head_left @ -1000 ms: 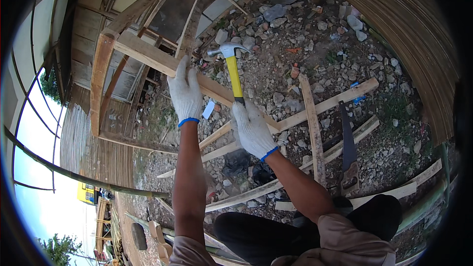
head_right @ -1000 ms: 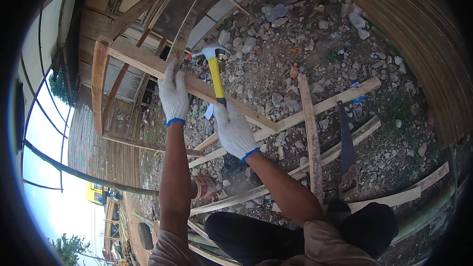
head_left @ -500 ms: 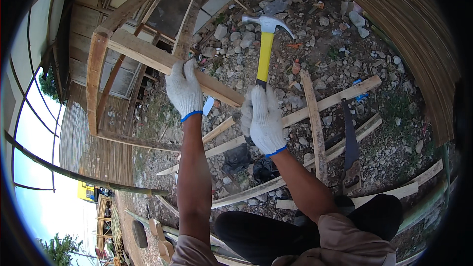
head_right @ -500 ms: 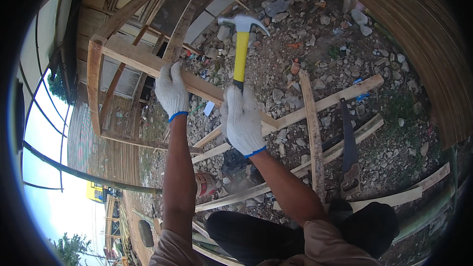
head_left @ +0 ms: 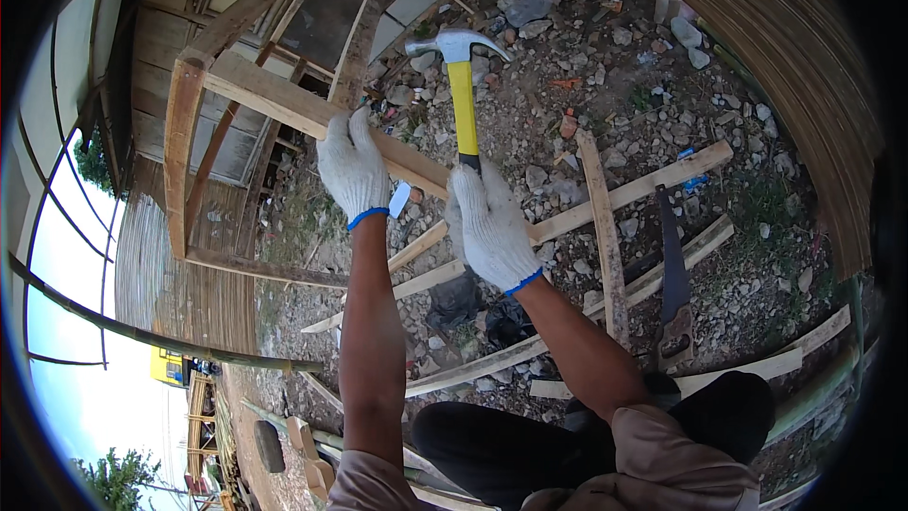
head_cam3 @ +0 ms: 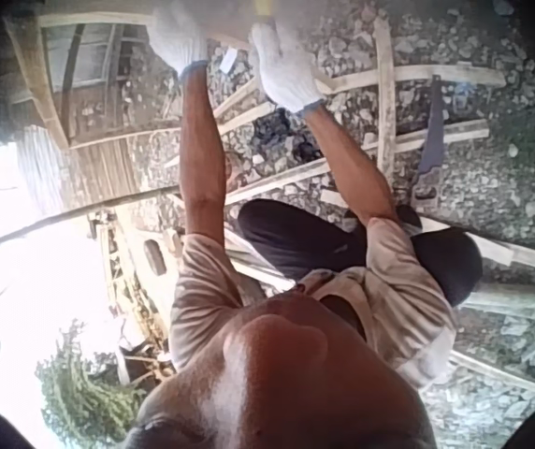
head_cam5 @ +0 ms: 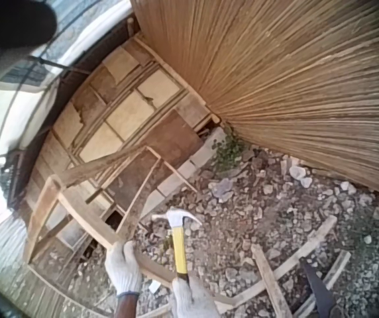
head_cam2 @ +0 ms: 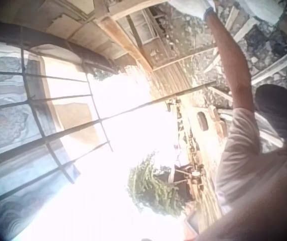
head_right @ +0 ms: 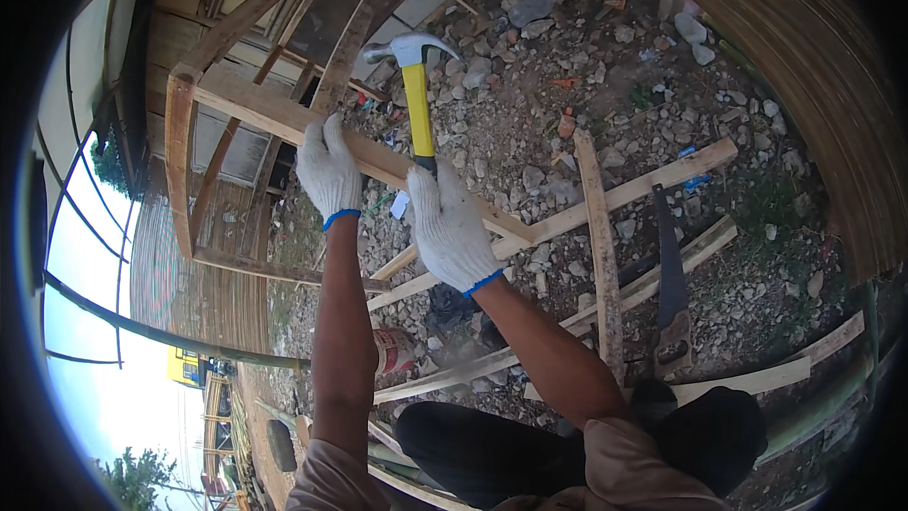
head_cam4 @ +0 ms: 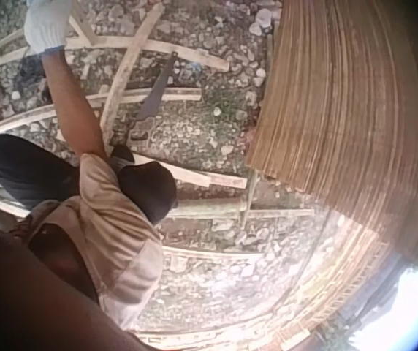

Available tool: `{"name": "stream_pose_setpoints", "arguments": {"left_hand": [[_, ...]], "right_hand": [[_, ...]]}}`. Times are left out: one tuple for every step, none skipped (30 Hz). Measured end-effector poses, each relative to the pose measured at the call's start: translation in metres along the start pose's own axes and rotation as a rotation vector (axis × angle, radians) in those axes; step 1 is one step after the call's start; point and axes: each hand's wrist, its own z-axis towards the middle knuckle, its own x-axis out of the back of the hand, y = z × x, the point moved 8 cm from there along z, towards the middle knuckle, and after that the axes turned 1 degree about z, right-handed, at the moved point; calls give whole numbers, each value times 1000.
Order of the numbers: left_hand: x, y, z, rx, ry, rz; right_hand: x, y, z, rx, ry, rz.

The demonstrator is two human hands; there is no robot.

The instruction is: Assembling a wooden structure by hammering boards together.

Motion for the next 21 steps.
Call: {"name": "stream_pose_setpoints", "arguments": {"left_hand": [[0, -2, 0, 5, -7, 4], [-2, -4, 1, 12, -14, 5], [-4, -5, 0, 11, -14, 4], [-4, -4, -2, -20, 20, -10], [1, -2, -2, -49, 57, -20], [3, -2, -2, -47, 62, -14], [4, -3, -1, -39, 54, -5], [2, -3, -2, -28, 41, -1], [0, -5, -3, 0, 26, -31], [-1, -4, -3, 7, 28, -31], [0, 1, -3, -4, 37, -29], [1, 6, -4, -15, 46, -28], [1, 9, -5, -12, 28, -29], [1, 7, -4, -13, 33, -29], [1, 4, -4, 5, 37, -29], [2, 1, -4, 23, 41, -28], [2, -2, -4, 24, 44, -31], [1, -6, -4, 23, 25, -33], [0, -10, -3, 23, 5, -34], [2, -9, -4, 31, 6, -28], [2, -2, -4, -8, 8, -34]], "right_hand": [[-1, 3, 1, 1, -1, 3], [-8, 4, 4, 18, -53, -125], [-13, 4, 5, 34, -105, -252], [-11, 2, 3, 35, -105, -253], [-10, -11, -3, 48, -69, -296], [-7, -20, -6, 60, -34, -339], [-5, -13, -2, 3, -53, -45], [-4, -16, -2, -2, -56, -49], [0, -26, -3, 59, -3, 231], [5, -32, -4, 120, 51, 511], [7, -37, -3, 220, 70, 692], [3, -33, -3, 219, 65, 689], [4, -19, -3, 109, 139, 470], [7, -4, -1, 1, 209, 253], [-6, -9, 6, 43, -46, -522], [-2, -6, 6, 47, -50, -521], [-4, -15, 4, 67, -44, -565], [-6, -21, 2, 88, -38, -608], [-5, -15, 3, 64, -23, -383], [-9, -15, 0, 56, -30, -383], [-8, -15, -2, 15, 2, -129]]}}
